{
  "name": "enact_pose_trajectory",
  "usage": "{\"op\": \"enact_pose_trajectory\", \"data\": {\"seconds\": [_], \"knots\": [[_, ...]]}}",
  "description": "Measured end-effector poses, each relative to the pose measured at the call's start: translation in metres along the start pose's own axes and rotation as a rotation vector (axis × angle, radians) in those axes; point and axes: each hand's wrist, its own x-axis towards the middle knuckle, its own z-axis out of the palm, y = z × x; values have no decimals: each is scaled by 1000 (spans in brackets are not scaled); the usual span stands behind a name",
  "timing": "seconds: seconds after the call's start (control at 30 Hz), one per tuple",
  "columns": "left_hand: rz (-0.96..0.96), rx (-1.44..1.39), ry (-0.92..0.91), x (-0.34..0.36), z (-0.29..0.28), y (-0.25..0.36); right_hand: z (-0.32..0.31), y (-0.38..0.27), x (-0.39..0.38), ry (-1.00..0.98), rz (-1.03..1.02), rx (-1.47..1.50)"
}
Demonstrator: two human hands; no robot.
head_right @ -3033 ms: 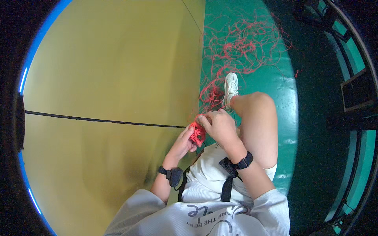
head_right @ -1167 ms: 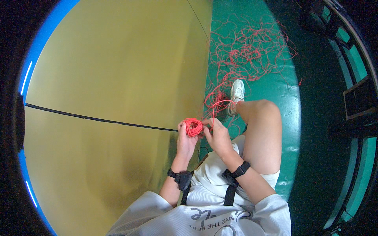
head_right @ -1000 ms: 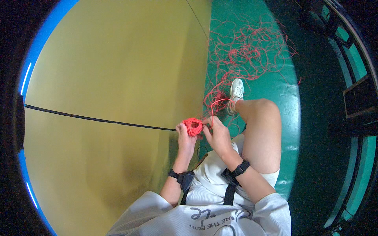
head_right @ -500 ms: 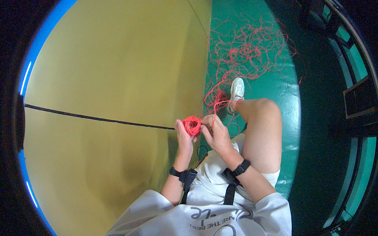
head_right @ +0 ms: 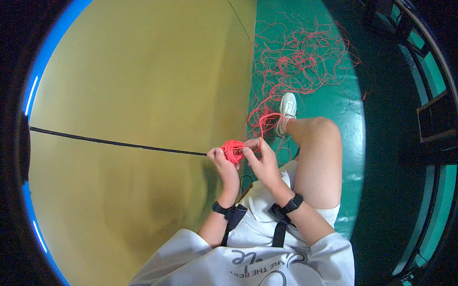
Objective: The person winds a length of red wire into a coil by hand while seated.
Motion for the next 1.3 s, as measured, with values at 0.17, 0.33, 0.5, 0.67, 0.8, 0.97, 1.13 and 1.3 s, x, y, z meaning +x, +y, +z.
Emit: {"op": "enact_pose_trajectory", "data": {"seconds": [0.17, 0.33, 0.5, 0.67, 0.8, 0.97, 1.13, 1.3], "knots": [[112, 89, -144, -25, 9, 14, -8, 23, 8, 31, 58, 96], [232, 198, -280, -23, -3, -2, -17, 25, 14, 7, 140, 160], [49, 63, -602, -9, -27, -10, -31, 34, 19, -38, 134, 119], [-388, -18, -961, 8, -48, 27, -35, 28, 18, -232, 195, -30], [-566, -2, -1012, 17, -54, 28, -31, 20, 14, -342, 190, -119], [-615, -194, -964, 7, -53, 25, -28, 14, 15, -323, 167, -90], [-488, -201, -878, -7, -46, 22, -27, 14, 15, -281, 183, -65], [-364, -220, -847, -14, -41, 18, -19, 12, 16, -252, 175, -78]]}}
